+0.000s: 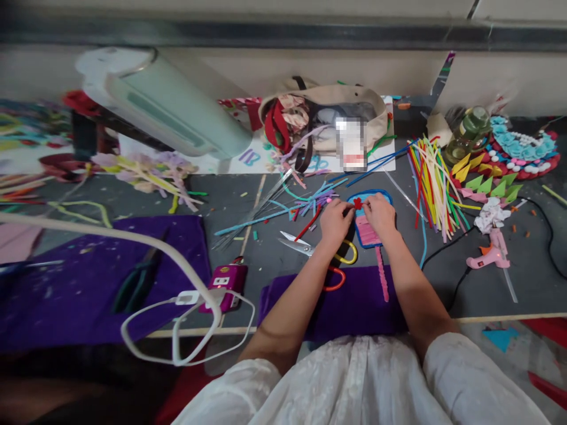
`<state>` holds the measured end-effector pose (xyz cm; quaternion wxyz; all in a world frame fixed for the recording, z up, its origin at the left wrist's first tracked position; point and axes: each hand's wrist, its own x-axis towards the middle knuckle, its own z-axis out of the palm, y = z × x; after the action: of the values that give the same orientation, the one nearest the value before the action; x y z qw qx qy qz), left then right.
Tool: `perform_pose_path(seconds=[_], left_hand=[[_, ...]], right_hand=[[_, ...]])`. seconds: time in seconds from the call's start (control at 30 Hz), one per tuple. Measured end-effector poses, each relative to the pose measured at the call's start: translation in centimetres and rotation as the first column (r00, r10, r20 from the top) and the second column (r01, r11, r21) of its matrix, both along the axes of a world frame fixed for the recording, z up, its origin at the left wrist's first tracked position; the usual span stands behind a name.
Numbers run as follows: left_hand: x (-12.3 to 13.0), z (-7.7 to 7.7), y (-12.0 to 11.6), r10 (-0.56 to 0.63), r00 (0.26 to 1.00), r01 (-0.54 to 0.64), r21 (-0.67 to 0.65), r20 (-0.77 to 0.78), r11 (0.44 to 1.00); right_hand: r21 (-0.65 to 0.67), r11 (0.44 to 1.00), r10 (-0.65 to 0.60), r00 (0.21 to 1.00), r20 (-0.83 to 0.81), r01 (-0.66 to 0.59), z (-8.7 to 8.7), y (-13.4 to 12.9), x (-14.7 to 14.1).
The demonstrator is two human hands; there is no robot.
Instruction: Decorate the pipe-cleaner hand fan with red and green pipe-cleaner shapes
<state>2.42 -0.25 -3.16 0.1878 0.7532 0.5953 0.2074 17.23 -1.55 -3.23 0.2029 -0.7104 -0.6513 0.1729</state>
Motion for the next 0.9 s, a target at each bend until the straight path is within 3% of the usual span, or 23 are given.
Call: perform_pose_path(seconds=[0.53,0.9], left_hand=[[0.31,-0.1,0.13,-0.007,1.0,0.007,-0.005,0.014,1.0],[0.38,0.5,0.48,-0.044,0.999,0.044,-0.029,0.0,0.999]], right_hand=[[0.003,1.0,0.016,0.999,0.041,-0.016,-0.49,0.27,0.03],[-0.007,0.998,0.057,0.99,0.128,-0.057,0.33,0.36,-0.03]])
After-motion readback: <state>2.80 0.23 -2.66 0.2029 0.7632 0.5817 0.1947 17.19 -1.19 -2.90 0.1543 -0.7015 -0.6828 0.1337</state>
